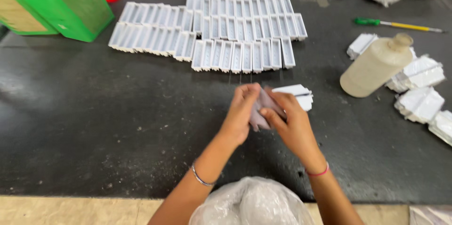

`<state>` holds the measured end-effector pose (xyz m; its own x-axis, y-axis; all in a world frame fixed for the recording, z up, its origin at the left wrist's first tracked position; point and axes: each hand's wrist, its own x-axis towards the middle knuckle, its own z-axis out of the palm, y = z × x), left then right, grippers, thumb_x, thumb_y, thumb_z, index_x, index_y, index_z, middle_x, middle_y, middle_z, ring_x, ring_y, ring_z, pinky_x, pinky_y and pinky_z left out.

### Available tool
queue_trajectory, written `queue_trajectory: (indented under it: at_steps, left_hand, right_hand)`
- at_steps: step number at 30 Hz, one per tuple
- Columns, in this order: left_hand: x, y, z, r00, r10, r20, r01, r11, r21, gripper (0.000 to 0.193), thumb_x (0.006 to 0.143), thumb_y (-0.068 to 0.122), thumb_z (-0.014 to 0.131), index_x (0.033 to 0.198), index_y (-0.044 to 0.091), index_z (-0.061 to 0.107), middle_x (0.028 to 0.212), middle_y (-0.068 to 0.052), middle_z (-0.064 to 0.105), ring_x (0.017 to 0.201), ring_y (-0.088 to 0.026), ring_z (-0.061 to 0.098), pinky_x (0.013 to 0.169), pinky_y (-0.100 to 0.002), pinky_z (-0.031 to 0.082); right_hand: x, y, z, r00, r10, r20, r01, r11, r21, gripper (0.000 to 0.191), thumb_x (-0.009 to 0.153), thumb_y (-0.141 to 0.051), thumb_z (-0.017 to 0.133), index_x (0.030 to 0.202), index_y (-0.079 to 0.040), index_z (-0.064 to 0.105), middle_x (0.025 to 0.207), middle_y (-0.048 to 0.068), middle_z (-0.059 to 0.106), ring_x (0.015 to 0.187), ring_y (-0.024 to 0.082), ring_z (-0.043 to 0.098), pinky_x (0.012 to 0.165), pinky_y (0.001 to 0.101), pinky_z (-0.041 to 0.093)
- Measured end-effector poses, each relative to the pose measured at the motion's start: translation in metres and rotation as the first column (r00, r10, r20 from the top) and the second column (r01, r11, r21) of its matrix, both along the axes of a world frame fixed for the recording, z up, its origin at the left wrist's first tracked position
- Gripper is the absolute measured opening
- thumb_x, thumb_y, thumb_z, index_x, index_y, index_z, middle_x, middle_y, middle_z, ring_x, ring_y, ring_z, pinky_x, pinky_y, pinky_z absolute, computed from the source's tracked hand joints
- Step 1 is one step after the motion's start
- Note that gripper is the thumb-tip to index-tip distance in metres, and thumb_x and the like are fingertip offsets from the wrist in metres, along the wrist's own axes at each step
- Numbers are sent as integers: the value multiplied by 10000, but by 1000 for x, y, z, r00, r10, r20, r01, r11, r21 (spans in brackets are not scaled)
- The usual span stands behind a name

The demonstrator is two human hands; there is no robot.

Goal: The person wipes the interior and exterior of small white plastic trays using a cloth. They unwrap a stack of trays, wipe each one individually, and place them back on the table. The person also uses a spray bottle to apply liquid to the cloth before wiping.

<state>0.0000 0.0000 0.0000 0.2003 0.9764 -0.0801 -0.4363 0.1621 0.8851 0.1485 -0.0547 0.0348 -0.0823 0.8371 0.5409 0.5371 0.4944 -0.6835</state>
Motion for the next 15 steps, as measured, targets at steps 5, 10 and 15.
queue_trajectory:
  at_steps: [5, 10, 15]
  left_hand:
    - [20, -1, -19, 991, 72, -112, -62, 994, 90, 472, 989, 466, 632, 1215, 71, 506, 1118, -99, 540, 856, -124, 582, 523, -252, 492]
    - [13, 2, -17, 831, 236, -503, -91, 951, 295, 565, 1030, 444, 678, 1417, 73, 500, 1356, -145, 423, 1098, -188, 567, 856, -264, 523]
    - [23, -3, -17, 972, -150, -181, 160, 986, 44, 530, 943, 390, 644, 1357, 82, 525, 1235, -79, 559, 1058, -159, 630, 837, -341, 605]
  right_hand:
    - [-1, -4, -17, 977, -192, -89, 172, 964, -201, 321, 868, -172, 781, 1160, -46, 742, 927, 113, 690, 758, 231, 674, 690, 332, 534]
    - [13, 5, -17, 922, -373, -101, 381, 922, 71, 265, 889, -133, 797, 1112, -7, 729, 953, 124, 675, 788, 239, 661, 710, 342, 523]
    - [6, 3, -23, 931, -332, -152, 356, 918, 174, 231, 925, -104, 757, 1124, 3, 708, 992, 133, 682, 857, 221, 662, 774, 317, 526]
